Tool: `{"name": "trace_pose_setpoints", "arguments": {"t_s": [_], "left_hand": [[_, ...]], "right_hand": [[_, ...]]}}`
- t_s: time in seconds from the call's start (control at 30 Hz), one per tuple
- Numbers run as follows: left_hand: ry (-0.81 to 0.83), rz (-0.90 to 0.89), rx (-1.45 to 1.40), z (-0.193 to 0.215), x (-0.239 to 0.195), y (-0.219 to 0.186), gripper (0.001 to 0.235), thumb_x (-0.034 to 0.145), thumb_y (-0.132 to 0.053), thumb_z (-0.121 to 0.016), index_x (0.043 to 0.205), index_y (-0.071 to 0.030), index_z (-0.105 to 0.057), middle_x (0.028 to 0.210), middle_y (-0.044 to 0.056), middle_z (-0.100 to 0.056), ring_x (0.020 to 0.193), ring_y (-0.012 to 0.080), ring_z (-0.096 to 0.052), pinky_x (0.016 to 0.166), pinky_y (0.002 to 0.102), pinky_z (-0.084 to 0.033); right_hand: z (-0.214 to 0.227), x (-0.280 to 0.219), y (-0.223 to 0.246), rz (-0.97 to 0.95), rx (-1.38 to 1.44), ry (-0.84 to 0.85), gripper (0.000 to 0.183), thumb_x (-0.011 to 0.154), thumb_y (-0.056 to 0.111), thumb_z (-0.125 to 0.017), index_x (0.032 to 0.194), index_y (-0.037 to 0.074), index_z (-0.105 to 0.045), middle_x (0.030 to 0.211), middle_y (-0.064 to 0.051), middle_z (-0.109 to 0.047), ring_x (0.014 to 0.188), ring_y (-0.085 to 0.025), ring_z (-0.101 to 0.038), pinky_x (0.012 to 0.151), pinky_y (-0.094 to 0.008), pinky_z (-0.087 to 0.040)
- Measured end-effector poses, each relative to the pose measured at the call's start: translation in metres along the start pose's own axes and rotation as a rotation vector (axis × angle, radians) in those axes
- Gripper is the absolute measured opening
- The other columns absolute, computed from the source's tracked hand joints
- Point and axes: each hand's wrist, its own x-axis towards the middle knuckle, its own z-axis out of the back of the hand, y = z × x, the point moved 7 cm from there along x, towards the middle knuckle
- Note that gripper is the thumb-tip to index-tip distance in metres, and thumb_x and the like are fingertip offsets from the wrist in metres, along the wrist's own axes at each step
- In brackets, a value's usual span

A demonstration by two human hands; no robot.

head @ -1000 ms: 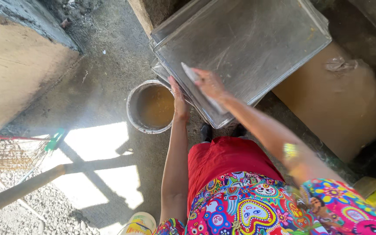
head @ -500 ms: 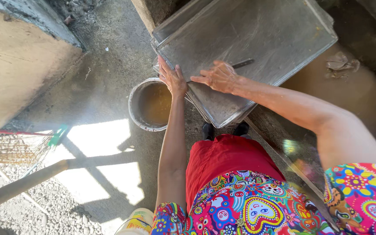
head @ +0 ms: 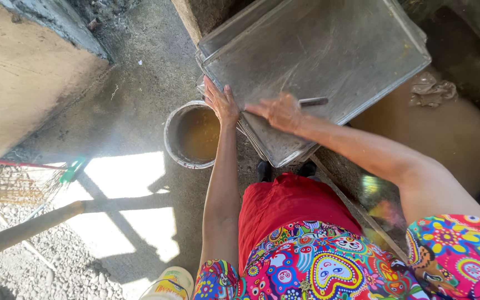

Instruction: The person washes a stack of rectangular metal trays in a concrete sink. They scrub the trays with a yellow sponge and rinse them with water from a tap. The person also washes a cloth and uses a pink cup to pour water over the trays. The trays are stacked and handled one by one throughout the process.

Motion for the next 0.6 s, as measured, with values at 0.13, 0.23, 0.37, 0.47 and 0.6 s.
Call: {"name": "trace_pose_setpoints", "arguments": {"t_s": [0.13, 0.23, 0.37, 0.47, 0.6], "left_hand": [[-0.015, -0.041, 0.002, 0.003, -0.003, 0.002, 0.074, 0.108, -0.028, -0.051, 0.164, -0.004, -0.01, 0.17, 0.019, -0.02, 0.156, 0.0349, -0.021, 0.125, 0.052, -0.013], [-0.008, -0.01, 0.024, 0.002, 0.0, 0.0, 0.071, 0.109, -0.028, -0.05, 0.165, -0.005, -0.012, 0.169, 0.018, -0.021, 0.157, 0.0347, -0.021, 0.126, 0.054, -0.009], [-0.029, -0.041, -0.008, 0.004, -0.004, 0.001, 0.072, 0.108, -0.028, -0.051, 0.164, -0.005, -0.013, 0.169, 0.019, -0.023, 0.156, 0.034, -0.022, 0.126, 0.051, -0.013], [-0.039, -0.058, -0.015, 0.0, -0.005, 0.008, 0.073, 0.108, -0.027, -0.052, 0.165, -0.005, -0.013, 0.169, 0.019, -0.024, 0.156, 0.0339, -0.022, 0.126, 0.052, -0.012], [-0.035, -0.05, -0.021, 0.003, -0.005, 0.006, 0.074, 0.107, -0.026, -0.053, 0.164, -0.005, -0.012, 0.169, 0.02, -0.022, 0.155, 0.0345, -0.022, 0.125, 0.051, -0.014]], "right_hand": [[0.006, -0.006, 0.005, -0.03, 0.017, 0.055, 0.065, 0.093, 0.01, -0.056, 0.149, 0.043, -0.052, 0.097, 0.0, -0.068, 0.068, -0.019, -0.07, 0.071, -0.038, -0.058], [0.006, -0.004, 0.014, -0.213, 0.004, 0.123, 0.061, 0.094, 0.011, -0.056, 0.146, 0.042, -0.053, 0.1, -0.004, -0.068, 0.065, -0.023, -0.07, 0.056, -0.039, -0.058], [0.017, -0.02, 0.016, -0.091, 0.132, -0.087, 0.066, 0.091, 0.007, -0.058, 0.146, 0.043, -0.057, 0.096, 0.0, -0.07, 0.071, -0.023, -0.071, 0.071, -0.041, -0.059], [0.012, -0.016, 0.013, -0.131, 0.183, -0.066, 0.065, 0.09, 0.007, -0.059, 0.145, 0.041, -0.057, 0.099, -0.003, -0.071, 0.072, -0.026, -0.072, 0.066, -0.044, -0.058], [0.02, -0.021, 0.036, -0.356, 0.226, 0.077, 0.066, 0.086, 0.011, -0.062, 0.148, 0.033, -0.054, 0.104, -0.01, -0.07, 0.075, -0.031, -0.072, 0.064, -0.047, -0.058]]}}
